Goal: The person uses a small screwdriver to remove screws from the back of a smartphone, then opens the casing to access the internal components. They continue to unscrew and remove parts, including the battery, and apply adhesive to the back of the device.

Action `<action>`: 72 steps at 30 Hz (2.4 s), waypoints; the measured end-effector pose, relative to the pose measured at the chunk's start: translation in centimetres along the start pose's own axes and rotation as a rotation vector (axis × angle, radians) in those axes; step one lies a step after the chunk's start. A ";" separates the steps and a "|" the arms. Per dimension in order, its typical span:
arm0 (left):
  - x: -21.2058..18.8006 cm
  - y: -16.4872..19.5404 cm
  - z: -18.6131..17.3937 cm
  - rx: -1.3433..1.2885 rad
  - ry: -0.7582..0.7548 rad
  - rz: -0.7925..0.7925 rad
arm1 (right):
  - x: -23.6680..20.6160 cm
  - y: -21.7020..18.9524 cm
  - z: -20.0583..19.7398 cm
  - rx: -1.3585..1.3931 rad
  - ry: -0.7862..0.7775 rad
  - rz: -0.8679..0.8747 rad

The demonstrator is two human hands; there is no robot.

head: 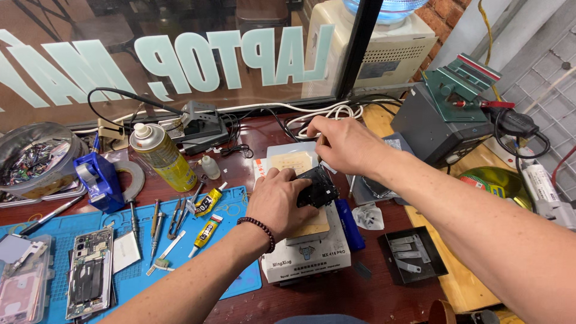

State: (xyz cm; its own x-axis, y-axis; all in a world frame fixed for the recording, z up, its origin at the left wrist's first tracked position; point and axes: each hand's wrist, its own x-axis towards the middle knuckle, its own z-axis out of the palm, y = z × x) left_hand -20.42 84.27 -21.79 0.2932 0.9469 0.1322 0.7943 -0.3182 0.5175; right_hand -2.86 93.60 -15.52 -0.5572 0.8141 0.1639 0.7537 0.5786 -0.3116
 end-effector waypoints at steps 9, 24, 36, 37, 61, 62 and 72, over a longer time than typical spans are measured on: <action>0.0 0.0 0.1 0.004 -0.014 -0.020 | -1.1 0.9 0.3 0.409 0.105 0.339; 0.0 0.1 2.0 -0.085 0.145 0.064 | -4.1 6.4 0.3 1.175 0.279 0.558; 1.8 0.3 2.6 -0.141 0.282 0.118 | -3.8 11.0 1.5 1.483 0.284 0.612; 2.0 0.3 2.6 -0.139 0.290 0.129 | -3.6 11.2 1.6 1.486 0.281 0.620; 3.7 -0.7 1.2 -0.095 0.148 0.028 | -3.0 3.9 -0.5 0.690 0.054 0.259; 3.5 -0.7 1.1 -0.081 0.148 0.019 | -3.3 3.3 -0.5 0.609 0.087 0.227; 2.7 0.3 1.6 -0.015 0.171 -0.055 | -5.4 1.2 -1.0 0.358 0.232 0.241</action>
State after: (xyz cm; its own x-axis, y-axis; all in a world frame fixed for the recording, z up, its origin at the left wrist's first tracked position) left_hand -18.56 86.62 -22.60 0.1543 0.9573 0.2443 0.7984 -0.2665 0.5400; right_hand 1.46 89.94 -15.82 -0.2584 0.9359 0.2395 0.6620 0.3522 -0.6616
